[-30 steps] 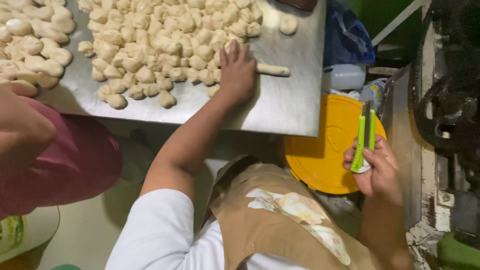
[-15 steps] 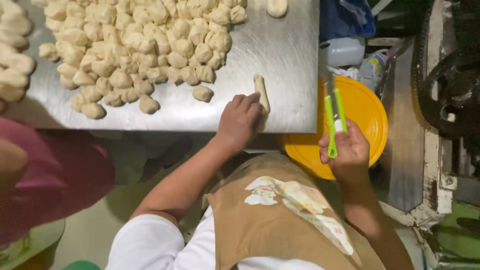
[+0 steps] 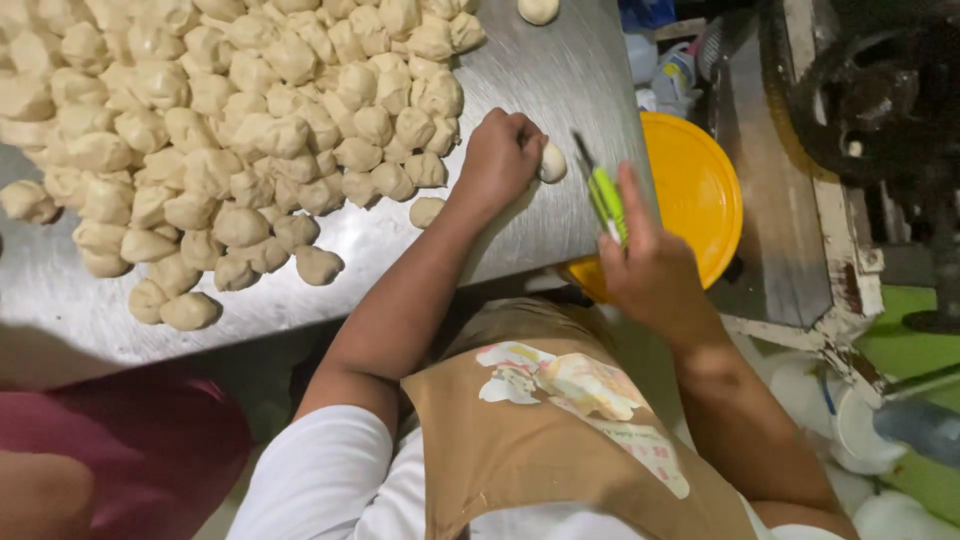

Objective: Shaping small pieces of dough into balls and arranging them on a baking tray at a fast pace

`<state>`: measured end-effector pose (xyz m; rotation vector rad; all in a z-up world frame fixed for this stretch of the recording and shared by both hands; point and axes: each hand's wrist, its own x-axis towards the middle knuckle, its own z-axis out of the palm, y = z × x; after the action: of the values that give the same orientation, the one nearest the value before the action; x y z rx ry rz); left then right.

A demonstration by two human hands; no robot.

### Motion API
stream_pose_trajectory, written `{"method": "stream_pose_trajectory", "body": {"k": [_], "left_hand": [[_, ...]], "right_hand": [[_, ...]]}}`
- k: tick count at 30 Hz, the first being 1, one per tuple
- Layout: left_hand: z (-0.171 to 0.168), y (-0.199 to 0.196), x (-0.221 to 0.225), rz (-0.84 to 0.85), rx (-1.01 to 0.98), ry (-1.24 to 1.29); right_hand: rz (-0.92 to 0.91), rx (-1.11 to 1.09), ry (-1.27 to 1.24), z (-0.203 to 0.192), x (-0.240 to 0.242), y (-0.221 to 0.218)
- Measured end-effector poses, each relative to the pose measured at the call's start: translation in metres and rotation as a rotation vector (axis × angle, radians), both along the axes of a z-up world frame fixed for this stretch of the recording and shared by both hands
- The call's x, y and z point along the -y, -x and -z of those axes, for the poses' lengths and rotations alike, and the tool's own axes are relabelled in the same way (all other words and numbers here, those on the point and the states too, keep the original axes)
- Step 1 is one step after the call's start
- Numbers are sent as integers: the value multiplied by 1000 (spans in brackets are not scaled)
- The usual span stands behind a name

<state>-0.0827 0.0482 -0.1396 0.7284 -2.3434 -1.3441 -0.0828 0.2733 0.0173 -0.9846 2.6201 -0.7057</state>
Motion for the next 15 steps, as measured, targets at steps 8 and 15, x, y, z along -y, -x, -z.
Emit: {"method": "stream_pose_trajectory", "body": {"k": [8, 15], "left_hand": [[-38, -18, 0, 68, 53, -189], [-36, -19, -3, 27, 56, -114]], "right_hand": [[-353, -552, -257, 44, -12, 9], [-434, -476, -307, 74, -8, 40]]}}
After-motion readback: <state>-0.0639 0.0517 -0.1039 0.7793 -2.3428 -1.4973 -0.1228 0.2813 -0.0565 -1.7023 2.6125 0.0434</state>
